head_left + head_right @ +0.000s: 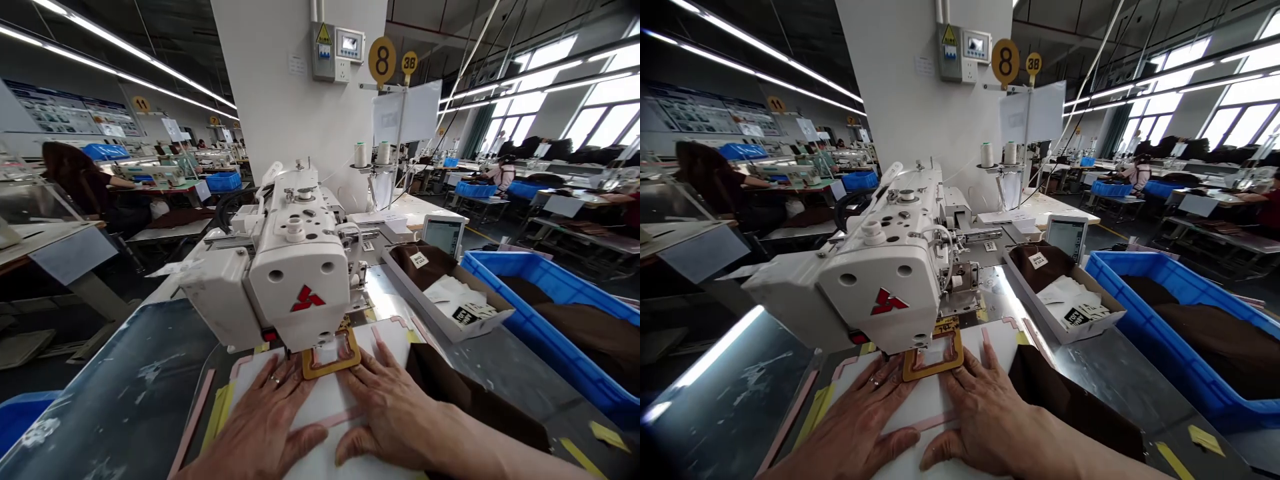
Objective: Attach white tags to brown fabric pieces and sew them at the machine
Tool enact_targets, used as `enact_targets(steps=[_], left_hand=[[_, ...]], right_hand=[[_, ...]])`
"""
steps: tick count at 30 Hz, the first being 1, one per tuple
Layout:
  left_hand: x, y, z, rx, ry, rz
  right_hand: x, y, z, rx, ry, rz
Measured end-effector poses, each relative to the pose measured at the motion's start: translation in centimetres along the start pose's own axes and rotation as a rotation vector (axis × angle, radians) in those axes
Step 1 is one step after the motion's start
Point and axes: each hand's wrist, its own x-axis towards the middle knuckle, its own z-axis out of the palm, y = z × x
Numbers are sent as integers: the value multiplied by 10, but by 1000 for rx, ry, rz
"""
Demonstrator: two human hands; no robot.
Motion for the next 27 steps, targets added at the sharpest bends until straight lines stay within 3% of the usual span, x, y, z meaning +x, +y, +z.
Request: enact_targets(steps=[4, 8, 10, 13, 16, 18, 20, 23, 25, 27], left_hand=[[0, 0, -2, 65, -8, 12], [-14, -1, -10, 90, -31, 17], [-26, 3, -15, 99, 25, 27], [-32, 21, -26, -37, 211, -23], [-12, 51, -49, -366, 291, -162], [12, 71, -67, -589, 177, -242], [36, 86, -82, -717, 104, -304], [61, 97, -92, -734, 104, -325], [70, 100, -92, -723, 87, -303], [76, 103, -92, -730, 68, -264]], right_hand=[[-35, 9, -27, -72, 71, 145], [-85, 40, -41, -167, 241, 550], [-102, 51, -41, -131, 189, 665], [-112, 47, -51, 75, 128, 626], [-109, 28, -76, 505, 207, 500], [-106, 19, -91, 588, 265, 490], [-102, 18, -94, 365, 300, 559], [-95, 26, -74, -9, 164, 678], [-91, 31, -59, -68, 60, 701], [-90, 30, -59, -49, 42, 660]])
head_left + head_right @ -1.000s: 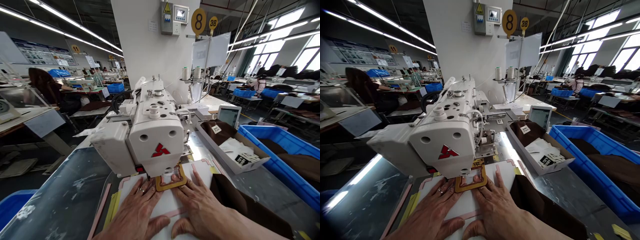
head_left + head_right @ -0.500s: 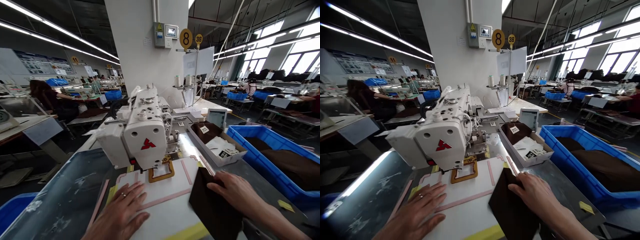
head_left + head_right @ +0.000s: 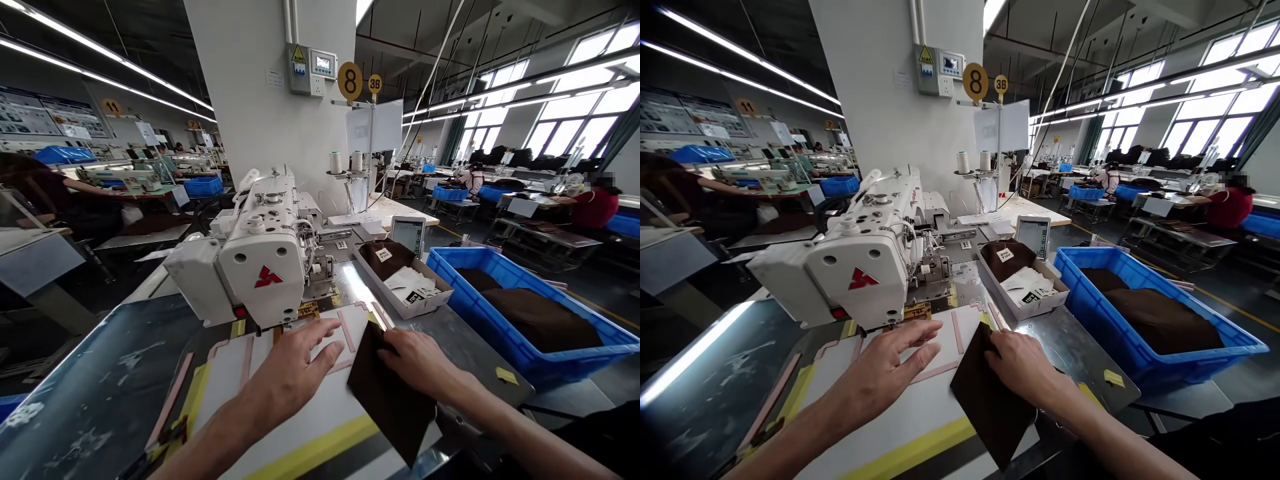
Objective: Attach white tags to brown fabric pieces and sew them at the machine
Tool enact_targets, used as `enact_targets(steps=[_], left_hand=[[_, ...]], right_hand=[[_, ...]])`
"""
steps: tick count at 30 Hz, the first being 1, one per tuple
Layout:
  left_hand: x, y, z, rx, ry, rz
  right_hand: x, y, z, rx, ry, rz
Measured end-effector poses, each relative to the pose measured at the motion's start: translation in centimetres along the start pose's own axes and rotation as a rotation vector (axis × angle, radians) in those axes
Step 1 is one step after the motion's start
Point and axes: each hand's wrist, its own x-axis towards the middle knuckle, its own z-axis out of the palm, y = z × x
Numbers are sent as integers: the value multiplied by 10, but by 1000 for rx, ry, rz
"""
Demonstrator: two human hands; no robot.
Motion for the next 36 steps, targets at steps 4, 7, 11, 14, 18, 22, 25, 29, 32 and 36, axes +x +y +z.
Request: enact_targets(steps=[4, 7, 11, 14, 18, 22, 25, 29, 32, 36], left_hand=[[15, 21, -4, -119, -83, 155], [25, 41, -17, -378, -280, 203], [16, 42, -31, -771, -502, -69], [-2, 22, -31, -930, -441, -214], [-25, -15, -23, -851, -375, -292], [-45, -47, -21, -670, -255, -402], [-57, -55, -26, -647, -237, -400], [-59, -41, -38, -512, -324, -282], [-49, -23, -46, -426, -415, -147], [-38, -10, -53, -470, -408, -87]], right_hand=[[-9, -13, -50, 672, -210, -227], [-11, -25, -97, 1046, -311, -349], [1, -25, -115, 1171, -256, -265], [17, -12, -96, 1211, -288, -163], [35, -1, -53, 1223, -311, -77], [36, 4, -22, 1219, -300, -78], [26, 3, -17, 1158, -346, -109], [11, -21, -33, 721, -120, -369], [9, -57, -49, 533, -67, -663], [15, -91, -54, 618, -336, -722]])
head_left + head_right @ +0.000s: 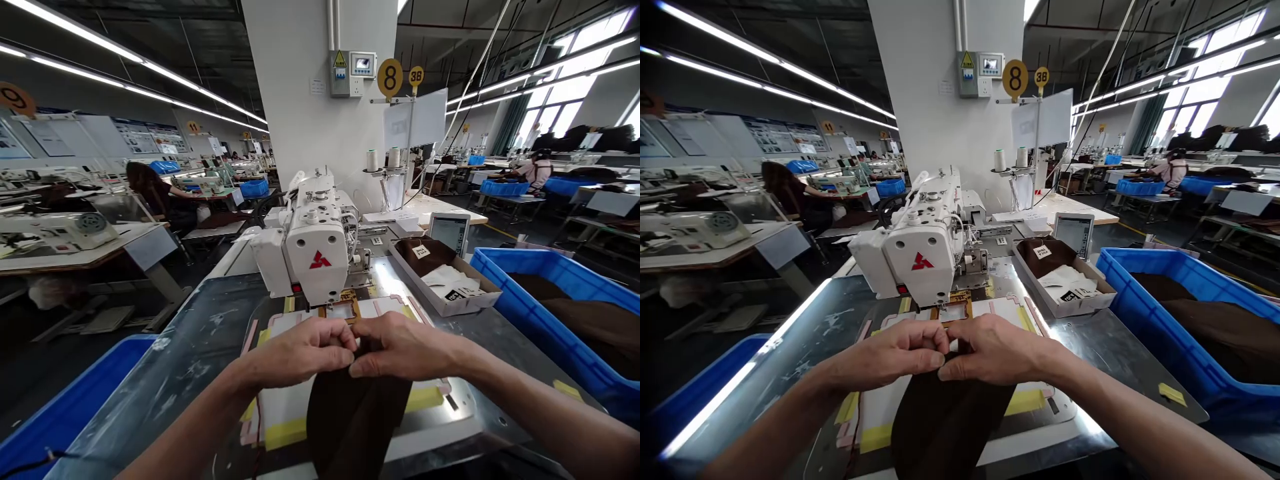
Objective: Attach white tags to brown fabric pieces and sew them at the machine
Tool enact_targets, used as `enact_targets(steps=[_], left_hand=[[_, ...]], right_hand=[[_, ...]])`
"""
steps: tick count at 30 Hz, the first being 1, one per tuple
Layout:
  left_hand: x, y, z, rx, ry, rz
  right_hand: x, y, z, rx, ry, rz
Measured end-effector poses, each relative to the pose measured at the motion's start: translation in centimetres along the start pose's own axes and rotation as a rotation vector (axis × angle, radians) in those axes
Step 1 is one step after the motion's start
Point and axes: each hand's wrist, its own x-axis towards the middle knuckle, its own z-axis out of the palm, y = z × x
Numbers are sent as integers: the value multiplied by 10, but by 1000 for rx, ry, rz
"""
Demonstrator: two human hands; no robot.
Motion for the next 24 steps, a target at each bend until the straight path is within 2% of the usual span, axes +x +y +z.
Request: enact_targets(steps=[2, 4, 7, 9, 10, 12, 14, 16, 19, 21, 24], left_hand=[[-2, -6, 1, -97, 72, -7], [-9, -21, 6, -287, 117, -5], [-21, -49, 23, -606, 60, 48], [-28, -64, 35, -668, 87, 8], [-30, -69, 38, -660, 133, -27], [-33, -74, 37, -613, 255, -103], [-32, -72, 26, -527, 329, -180], [-28, -68, 9, -397, 289, -287], [-16, -68, -16, -229, 143, -398], [-8, -73, -25, -192, 122, -414], [0, -84, -29, -161, 114, -400]], right_hand=[[1, 3, 6, 81, 47, 63], [-5, 11, 16, 203, 191, 109], [-18, 26, 39, 620, 449, 234], [-26, 35, 54, 870, 544, 312], [-29, 39, 59, 925, 557, 342], [-35, 45, 65, 898, 518, 396], [-41, 50, 64, 795, 421, 411], [-45, 56, 60, 745, 268, 424], [-46, 66, 54, 747, 51, 507], [-44, 75, 54, 728, -9, 568], [-42, 90, 56, 711, 5, 599]])
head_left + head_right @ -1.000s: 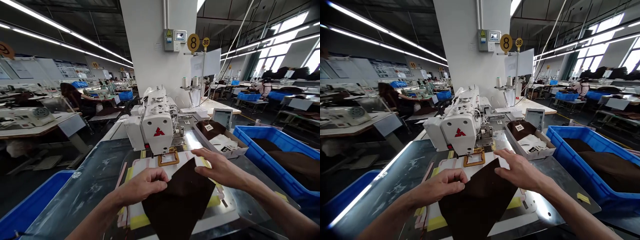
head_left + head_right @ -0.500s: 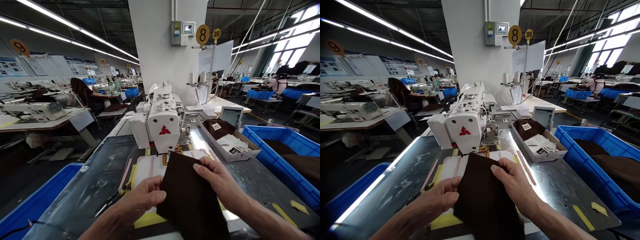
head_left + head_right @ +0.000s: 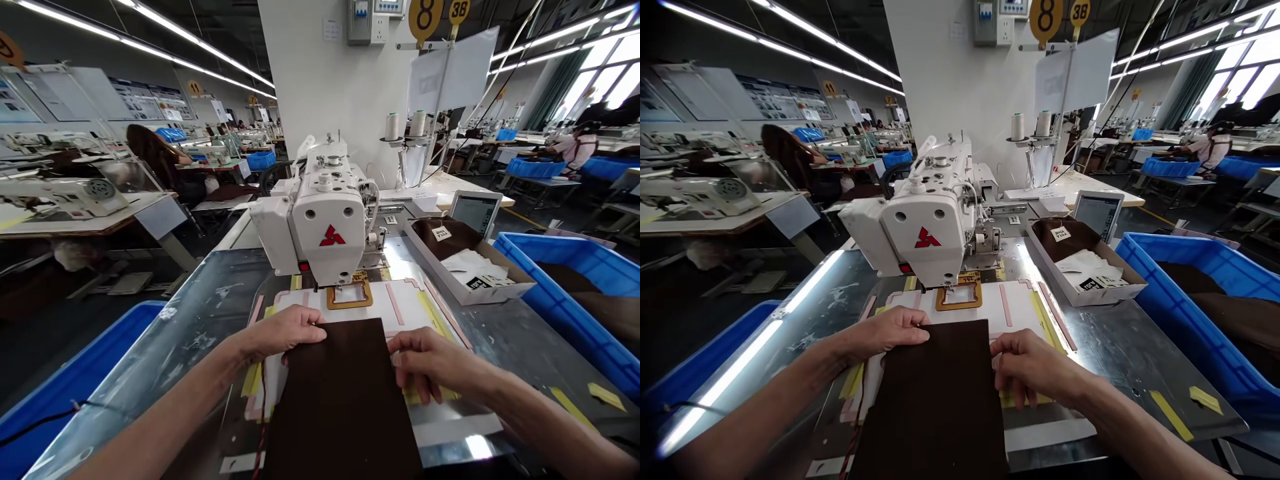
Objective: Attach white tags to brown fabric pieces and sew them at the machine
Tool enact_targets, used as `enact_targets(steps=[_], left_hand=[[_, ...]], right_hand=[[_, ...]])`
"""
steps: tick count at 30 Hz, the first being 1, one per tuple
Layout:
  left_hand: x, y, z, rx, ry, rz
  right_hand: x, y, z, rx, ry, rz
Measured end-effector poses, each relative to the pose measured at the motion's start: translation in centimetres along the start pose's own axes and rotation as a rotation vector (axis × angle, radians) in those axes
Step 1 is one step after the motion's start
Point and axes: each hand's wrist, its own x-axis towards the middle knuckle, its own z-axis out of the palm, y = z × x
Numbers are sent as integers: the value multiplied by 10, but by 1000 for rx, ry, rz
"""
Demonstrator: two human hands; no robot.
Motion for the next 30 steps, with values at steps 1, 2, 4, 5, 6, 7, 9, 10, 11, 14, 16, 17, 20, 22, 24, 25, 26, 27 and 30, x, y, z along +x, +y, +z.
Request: enact_targets(steps=[1, 2, 4, 5, 6, 7, 9, 10, 11, 14, 16, 17, 20, 22, 24, 25, 26, 27, 30], left_hand=[[2, -2, 0, 3, -4, 7], [3, -3, 0, 6, -10, 11], [2, -3, 1, 10, -19, 10], [1, -2, 1, 10, -21, 10], [0, 0, 2, 9, -22, 9], [-2, 2, 3, 9, -22, 9], [-5, 5, 3, 11, -20, 14], [-8, 6, 3, 14, -19, 19], [-10, 5, 2, 19, -18, 25], [-19, 0, -3, 49, 1, 15], [-22, -4, -7, 81, 38, -32], [-22, -6, -9, 99, 63, -58], [-14, -8, -14, 152, 159, -99], [-4, -8, -16, 193, 216, -113], [5, -8, -18, 231, 248, -121], [9, -8, -20, 247, 258, -119], [13, -8, -21, 260, 266, -111], [15, -8, -23, 269, 275, -96], [23, -5, -31, 263, 303, -29]], right_hand=[[2, 3, -2, 3, 4, -1], [4, 5, -4, 8, 9, -2], [5, 6, -5, 19, 31, -1], [6, 5, -5, 21, 45, 1], [7, 4, -4, 16, 63, 2], [8, 2, -3, 0, 80, 1], [10, -3, 2, -69, 111, -6], [12, -5, 5, -120, 133, -13], [13, -7, 7, -173, 161, -28], [15, -6, 12, -269, 252, -100], [16, -4, 10, -274, 285, -127], [16, -2, 7, -276, 295, -118], [20, -2, -3, -296, 308, -39], [24, -3, -10, -314, 304, -11], [29, -3, -16, -329, 299, -11], [31, -3, -19, -336, 296, -17], [34, -3, -22, -338, 289, -17], [37, -4, -24, -339, 281, -7], [45, -7, -32, -345, 274, 34]])
